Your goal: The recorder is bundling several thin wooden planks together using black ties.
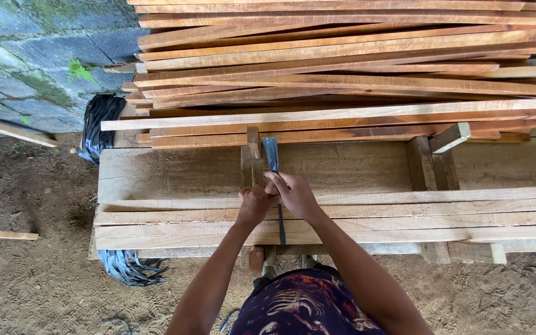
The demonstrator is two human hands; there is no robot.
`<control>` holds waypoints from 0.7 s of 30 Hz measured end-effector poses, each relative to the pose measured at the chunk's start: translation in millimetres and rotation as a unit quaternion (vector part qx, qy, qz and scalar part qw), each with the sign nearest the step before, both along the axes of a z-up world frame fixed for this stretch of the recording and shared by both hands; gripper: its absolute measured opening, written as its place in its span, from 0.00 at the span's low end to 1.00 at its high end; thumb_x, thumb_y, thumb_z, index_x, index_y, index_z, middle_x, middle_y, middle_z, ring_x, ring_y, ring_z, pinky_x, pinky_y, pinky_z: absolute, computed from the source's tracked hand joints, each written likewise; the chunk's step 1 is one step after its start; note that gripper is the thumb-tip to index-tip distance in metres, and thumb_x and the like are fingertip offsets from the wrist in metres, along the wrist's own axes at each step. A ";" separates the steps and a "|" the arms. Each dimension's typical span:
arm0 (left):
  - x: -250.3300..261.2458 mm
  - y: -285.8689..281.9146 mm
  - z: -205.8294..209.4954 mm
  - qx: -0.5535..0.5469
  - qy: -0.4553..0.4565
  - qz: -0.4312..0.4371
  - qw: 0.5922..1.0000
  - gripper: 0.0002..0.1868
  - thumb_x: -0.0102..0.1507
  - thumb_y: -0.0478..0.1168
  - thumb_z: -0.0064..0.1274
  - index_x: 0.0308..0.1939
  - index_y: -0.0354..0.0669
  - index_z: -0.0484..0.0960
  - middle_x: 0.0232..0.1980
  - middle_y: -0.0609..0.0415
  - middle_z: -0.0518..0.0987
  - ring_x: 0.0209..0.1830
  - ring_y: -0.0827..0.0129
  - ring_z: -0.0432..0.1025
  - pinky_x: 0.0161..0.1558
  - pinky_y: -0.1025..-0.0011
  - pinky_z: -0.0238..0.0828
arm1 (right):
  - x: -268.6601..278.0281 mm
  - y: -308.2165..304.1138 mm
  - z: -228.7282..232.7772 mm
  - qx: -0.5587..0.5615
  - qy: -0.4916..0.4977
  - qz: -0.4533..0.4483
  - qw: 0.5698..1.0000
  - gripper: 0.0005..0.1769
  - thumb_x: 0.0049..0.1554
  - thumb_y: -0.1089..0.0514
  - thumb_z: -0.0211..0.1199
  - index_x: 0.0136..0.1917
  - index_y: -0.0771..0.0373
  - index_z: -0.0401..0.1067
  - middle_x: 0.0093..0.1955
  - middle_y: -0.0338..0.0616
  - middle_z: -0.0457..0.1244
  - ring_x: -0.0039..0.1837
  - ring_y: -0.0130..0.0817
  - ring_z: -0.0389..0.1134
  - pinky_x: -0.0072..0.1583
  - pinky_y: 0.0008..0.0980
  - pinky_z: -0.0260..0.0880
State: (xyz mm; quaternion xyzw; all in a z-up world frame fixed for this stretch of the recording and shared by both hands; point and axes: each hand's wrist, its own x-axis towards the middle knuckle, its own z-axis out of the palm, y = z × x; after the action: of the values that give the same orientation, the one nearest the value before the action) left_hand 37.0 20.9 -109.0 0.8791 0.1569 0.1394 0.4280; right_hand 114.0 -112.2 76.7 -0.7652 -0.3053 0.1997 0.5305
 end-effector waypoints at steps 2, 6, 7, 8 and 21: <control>-0.8 -3.5 15.4 -0.017 -0.002 -0.011 1.000 0.16 0.60 0.57 0.66 0.31 0.53 0.85 0.27 0.55 0.80 0.37 0.61 0.77 0.62 0.58 0.51 | 6.0 -4.6 -13.7 -0.007 0.012 0.016 1.000 0.20 0.70 0.48 0.51 0.54 0.69 0.72 0.44 0.64 0.66 0.46 0.54 0.64 0.47 0.51 0.65; 0.8 -0.8 2.5 -0.004 0.033 -0.018 0.999 0.10 0.61 0.57 0.63 0.34 0.62 0.85 0.29 0.63 0.81 0.42 0.68 0.77 0.65 0.60 0.48 | 18.6 -16.3 -39.6 -0.107 -0.080 0.074 0.988 0.33 0.68 0.47 0.49 0.79 0.67 0.51 0.73 0.68 0.55 0.76 0.70 0.54 0.74 0.74 0.53; 0.9 0.4 13.4 -0.005 0.032 -0.017 0.999 0.10 0.61 0.57 0.63 0.34 0.62 0.85 0.29 0.63 0.81 0.42 0.68 0.77 0.65 0.60 0.48 | 17.4 -21.3 -56.3 -0.108 -0.080 0.076 0.988 0.33 0.68 0.47 0.49 0.79 0.67 0.51 0.73 0.68 0.55 0.76 0.70 0.54 0.74 0.74 0.53; 1.2 1.4 24.0 -0.018 0.028 -0.026 0.999 0.08 0.62 0.54 0.63 0.36 0.61 0.86 0.30 0.62 0.82 0.42 0.66 0.78 0.63 0.60 0.50 | 16.4 -26.5 -73.2 -0.128 -0.151 0.086 0.976 0.28 0.64 0.52 0.54 0.73 0.64 0.54 0.64 0.61 0.59 0.69 0.63 0.60 0.68 0.67 0.60; 3.0 5.8 21.1 -0.051 0.073 -0.033 0.996 0.08 0.63 0.54 0.63 0.39 0.61 0.87 0.32 0.61 0.83 0.45 0.65 0.78 0.68 0.58 0.47 | -4.2 -32.9 -124.6 -0.139 -0.375 0.066 0.914 0.20 0.61 0.56 0.59 0.65 0.62 0.65 0.53 0.50 0.62 0.61 0.45 0.65 0.66 0.43 0.64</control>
State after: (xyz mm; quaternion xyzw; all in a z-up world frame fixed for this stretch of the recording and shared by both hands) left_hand 40.0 26.7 -88.0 0.8687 0.1653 0.0526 0.4639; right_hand 109.8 -145.1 -47.9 -0.8277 -0.5011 -0.0274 0.2510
